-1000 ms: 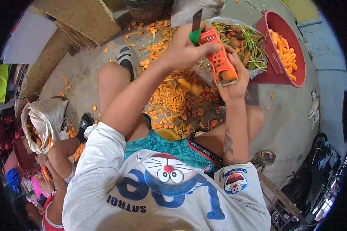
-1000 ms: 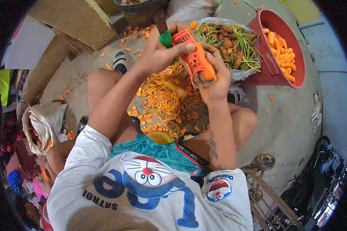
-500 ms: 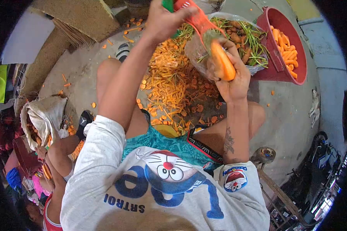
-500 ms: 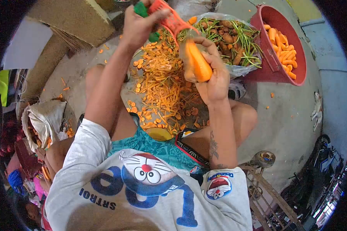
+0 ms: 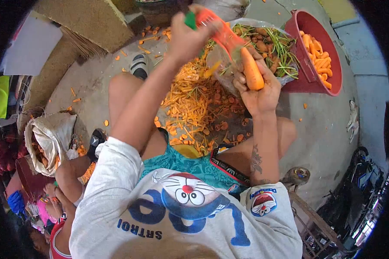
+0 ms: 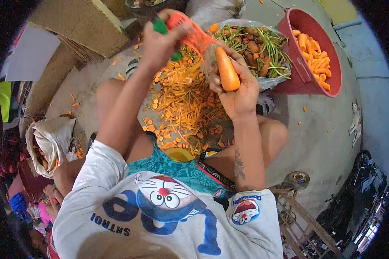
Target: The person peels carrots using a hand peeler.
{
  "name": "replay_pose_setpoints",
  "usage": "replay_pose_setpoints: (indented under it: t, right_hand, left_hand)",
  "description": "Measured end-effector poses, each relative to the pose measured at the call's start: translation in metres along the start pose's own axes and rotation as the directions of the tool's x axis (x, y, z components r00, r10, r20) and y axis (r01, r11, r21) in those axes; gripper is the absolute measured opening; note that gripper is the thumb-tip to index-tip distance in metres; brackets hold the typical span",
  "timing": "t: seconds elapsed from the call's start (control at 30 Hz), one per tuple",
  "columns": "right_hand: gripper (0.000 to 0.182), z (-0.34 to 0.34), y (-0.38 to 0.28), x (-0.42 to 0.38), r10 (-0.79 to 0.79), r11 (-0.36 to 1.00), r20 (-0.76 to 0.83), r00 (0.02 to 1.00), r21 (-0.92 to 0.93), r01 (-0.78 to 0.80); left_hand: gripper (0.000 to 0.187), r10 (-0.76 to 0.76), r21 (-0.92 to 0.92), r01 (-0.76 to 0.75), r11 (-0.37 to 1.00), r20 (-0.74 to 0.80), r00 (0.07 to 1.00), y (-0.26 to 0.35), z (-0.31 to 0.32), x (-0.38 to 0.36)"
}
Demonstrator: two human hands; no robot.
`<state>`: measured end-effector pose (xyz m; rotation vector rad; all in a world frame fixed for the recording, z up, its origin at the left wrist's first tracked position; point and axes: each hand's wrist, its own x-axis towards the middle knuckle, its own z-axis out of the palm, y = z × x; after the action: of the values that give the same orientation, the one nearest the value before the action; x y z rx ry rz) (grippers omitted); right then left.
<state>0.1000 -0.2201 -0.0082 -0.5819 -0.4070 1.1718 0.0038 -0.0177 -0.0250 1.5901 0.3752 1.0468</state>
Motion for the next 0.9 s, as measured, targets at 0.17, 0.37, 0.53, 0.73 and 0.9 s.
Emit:
replay_pose_setpoints:
  t: [0.17,0.37,0.53,0.73,0.9]
  right_hand:
    - [0.043,0.001,0.005,-0.005,-0.161,0.968,-0.318,0.934,-0.234,0.087]
    - [0.045,-0.023,0.0,-0.002,0.003,0.998,0.145,0.989,0.068,-0.013]
    - [0.044,0.025,0.004,-0.004,-0.211,0.961,-0.37,0.905,-0.246,0.123]
    - [0.049,0.001,0.001,-0.007,-0.052,0.99,-0.19,0.98,-0.135,0.027]
    - [0.049,0.013,0.008,-0.007,-0.207,0.955,-0.339,0.917,-0.271,0.116]
  left_hand:
    - [0.019,0.352,0.098,-0.365,0.926,0.134,0.927,0.008,0.014,-0.007]
    - [0.019,-0.034,-0.044,0.036,0.998,0.048,0.998,0.02,0.007,-0.01]
    - [0.021,0.048,-0.098,-0.029,0.995,0.191,0.98,0.035,0.019,-0.023]
    - [0.02,-0.08,0.122,0.084,0.989,-0.04,0.996,-0.007,-0.005,0.001]
    - [0.02,0.231,-0.134,-0.21,0.969,0.166,0.959,0.021,0.023,-0.018]
